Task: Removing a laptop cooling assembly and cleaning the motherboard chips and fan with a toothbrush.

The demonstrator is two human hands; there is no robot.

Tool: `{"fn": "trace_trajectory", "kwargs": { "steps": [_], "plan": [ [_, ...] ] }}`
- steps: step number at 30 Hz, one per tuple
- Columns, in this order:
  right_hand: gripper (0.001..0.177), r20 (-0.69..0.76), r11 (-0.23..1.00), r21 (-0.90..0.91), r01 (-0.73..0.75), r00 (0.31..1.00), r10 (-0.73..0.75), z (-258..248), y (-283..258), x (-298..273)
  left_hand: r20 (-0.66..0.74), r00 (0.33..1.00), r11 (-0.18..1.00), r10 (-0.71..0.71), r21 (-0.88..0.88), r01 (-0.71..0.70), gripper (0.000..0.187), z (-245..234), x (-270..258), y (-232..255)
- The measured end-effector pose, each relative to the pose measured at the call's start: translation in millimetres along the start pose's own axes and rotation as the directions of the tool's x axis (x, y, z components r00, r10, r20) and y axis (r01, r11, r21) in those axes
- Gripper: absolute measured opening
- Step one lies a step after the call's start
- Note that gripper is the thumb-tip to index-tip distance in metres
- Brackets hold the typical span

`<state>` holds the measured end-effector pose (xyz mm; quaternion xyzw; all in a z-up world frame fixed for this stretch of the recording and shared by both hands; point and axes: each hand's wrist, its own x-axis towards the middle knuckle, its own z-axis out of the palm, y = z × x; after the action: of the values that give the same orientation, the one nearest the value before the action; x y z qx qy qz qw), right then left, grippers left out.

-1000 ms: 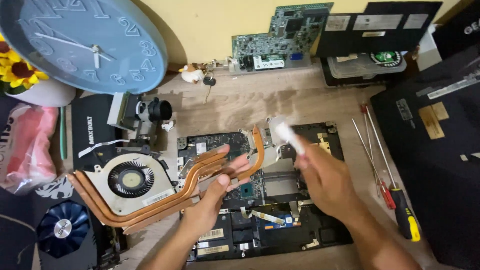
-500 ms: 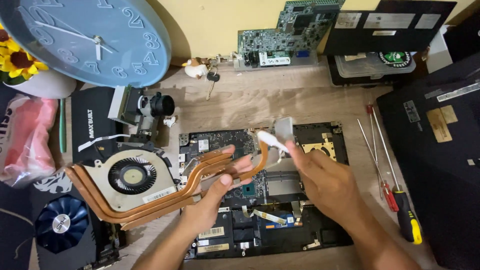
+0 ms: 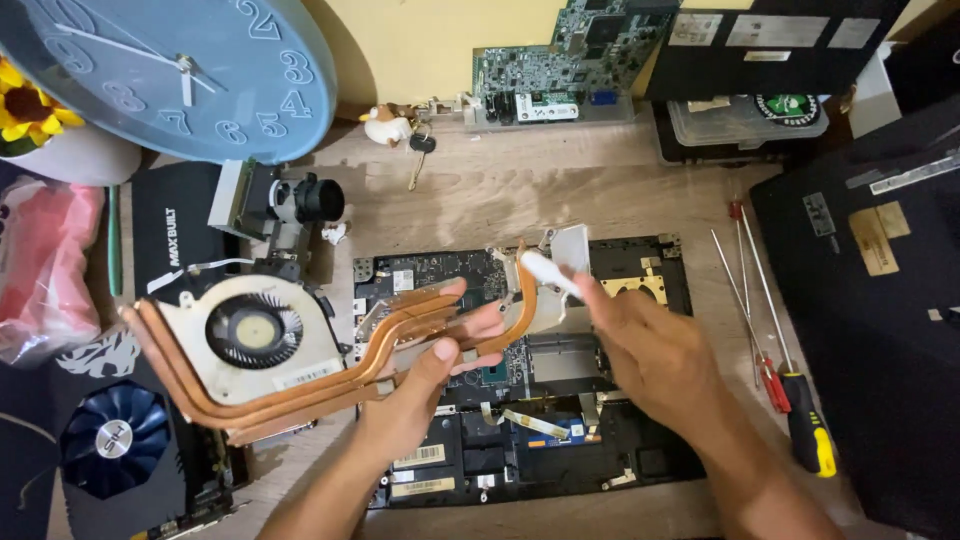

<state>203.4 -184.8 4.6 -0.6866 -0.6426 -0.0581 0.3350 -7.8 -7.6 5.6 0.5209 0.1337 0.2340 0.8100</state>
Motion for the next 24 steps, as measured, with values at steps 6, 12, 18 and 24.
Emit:
{"fn": "trace_trajectory", "kwargs": {
  "steps": [6, 12, 18, 24],
  "plan": [
    [0.055, -0.016, 0.992, -0.119, -0.051, 0.999, 0.049, 1, 8, -3, -0.013, 1.000, 0.999, -0.009, -0.032, 0.009, 0.067, -8, -1, -2],
    [0.040, 0.045, 0.980, -0.200, -0.011, 0.999, 0.020, -14, 2, 12, 0.002, 1.000, 1.000, -0.019, 0.001, 0.019, 0.063, -10, -1, 1],
    [0.027, 0.234, 0.567, 0.665, -0.486, 0.857, 0.460, -24, 16, -9, 0.222, 0.961, 0.982, -0.167, -0.051, 0.182, 0.044, -3, -1, 6],
    [0.022, 0.605, 0.378, 0.592, -0.712, 0.703, 0.374, -52, -1, -15, 0.261, 0.898, 0.931, -0.355, 0.015, 0.364, 0.053, 4, -3, 9]
  ]
}}
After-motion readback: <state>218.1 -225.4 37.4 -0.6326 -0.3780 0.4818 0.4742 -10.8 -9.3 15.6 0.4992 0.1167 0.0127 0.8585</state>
